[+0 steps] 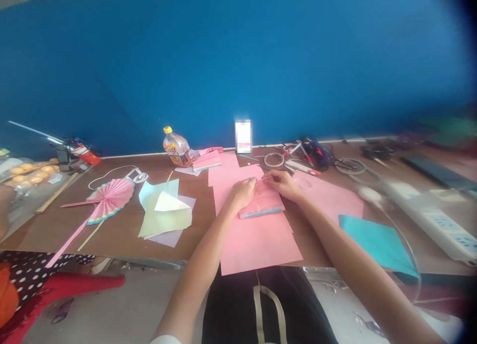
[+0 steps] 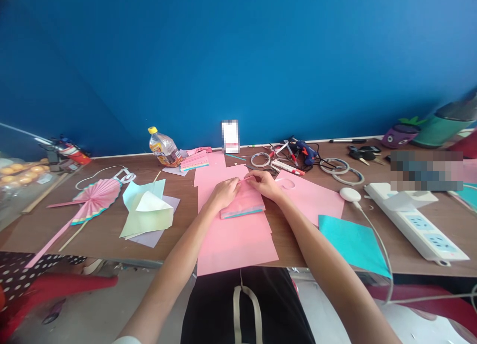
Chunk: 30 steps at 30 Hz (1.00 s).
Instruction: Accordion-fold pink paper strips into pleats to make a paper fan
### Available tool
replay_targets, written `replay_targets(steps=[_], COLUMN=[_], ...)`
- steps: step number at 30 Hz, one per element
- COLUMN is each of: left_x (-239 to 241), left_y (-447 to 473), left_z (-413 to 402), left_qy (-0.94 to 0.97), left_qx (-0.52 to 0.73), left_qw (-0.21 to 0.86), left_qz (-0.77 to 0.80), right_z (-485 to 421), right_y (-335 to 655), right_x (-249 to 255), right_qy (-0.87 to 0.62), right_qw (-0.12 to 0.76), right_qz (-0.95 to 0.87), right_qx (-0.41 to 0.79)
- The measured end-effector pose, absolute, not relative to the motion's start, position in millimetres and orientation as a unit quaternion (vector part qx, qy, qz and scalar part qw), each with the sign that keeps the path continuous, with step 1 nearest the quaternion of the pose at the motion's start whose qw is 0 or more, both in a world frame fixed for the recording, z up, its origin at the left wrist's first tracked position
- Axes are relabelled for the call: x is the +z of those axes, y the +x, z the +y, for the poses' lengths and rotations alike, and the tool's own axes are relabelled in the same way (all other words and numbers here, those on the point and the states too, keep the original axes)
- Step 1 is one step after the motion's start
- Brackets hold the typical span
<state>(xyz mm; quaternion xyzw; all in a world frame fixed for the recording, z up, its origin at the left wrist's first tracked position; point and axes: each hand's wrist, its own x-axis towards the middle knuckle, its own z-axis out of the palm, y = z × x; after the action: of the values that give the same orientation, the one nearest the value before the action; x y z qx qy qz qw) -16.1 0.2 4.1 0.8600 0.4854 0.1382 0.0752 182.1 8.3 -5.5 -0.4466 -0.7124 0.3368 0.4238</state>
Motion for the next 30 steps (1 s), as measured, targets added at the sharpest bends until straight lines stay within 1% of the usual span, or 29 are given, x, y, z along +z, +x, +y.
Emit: replay_targets(steps=[2,5,8,10,16,22,26,30], left_x=[3.3,1.9,-0.5,-2.3,-4.2,-1.0,-0.5,-3.7], left_y=[-15.9,-16.9,-17.4,-16.7,-14.1,-15.0,-16.7,-15.2], left_z=[0.0,1.3,3.7,5.0,5.3,3.8,3.6,3.0], left_qy=[0.857,0.843,0.832,0.827,0.829,0.850,0.874,0.854], left_qx=[0.139,0.151,0.153,0.152,0.175,0.196,0.200,0.224], left_qw=[0.085,0.086,0.084,0.084,0.096,0.095,0.133,0.163], left_qz=[0.489,0.508,0.527,0.535,0.522,0.480,0.423,0.441], right_z=[7.0,4.1,2.5,3.3,8.8,8.8,8.5,6.3], right_y=[180.9,179.3,179.1,180.1,185.6,189.9,192.1,191.6], right_x=[-3.4,-0.6,-0.3,-1.6,-2.7,2.2,3.3,5.3], right_qy=[-0.449,-0.435,-0.430,-0.436,-0.438,-0.442,-0.457,-0.456], right_qw=[0.429,0.448,0.432,0.419,0.427,0.415,0.409,0.402], right_qz=[-0.708,-0.682,-0.663,-0.660,-0.675,-0.670,-0.666,-0.660], right_qx=[0.335,0.380,0.434,0.446,0.412,0.428,0.424,0.442])
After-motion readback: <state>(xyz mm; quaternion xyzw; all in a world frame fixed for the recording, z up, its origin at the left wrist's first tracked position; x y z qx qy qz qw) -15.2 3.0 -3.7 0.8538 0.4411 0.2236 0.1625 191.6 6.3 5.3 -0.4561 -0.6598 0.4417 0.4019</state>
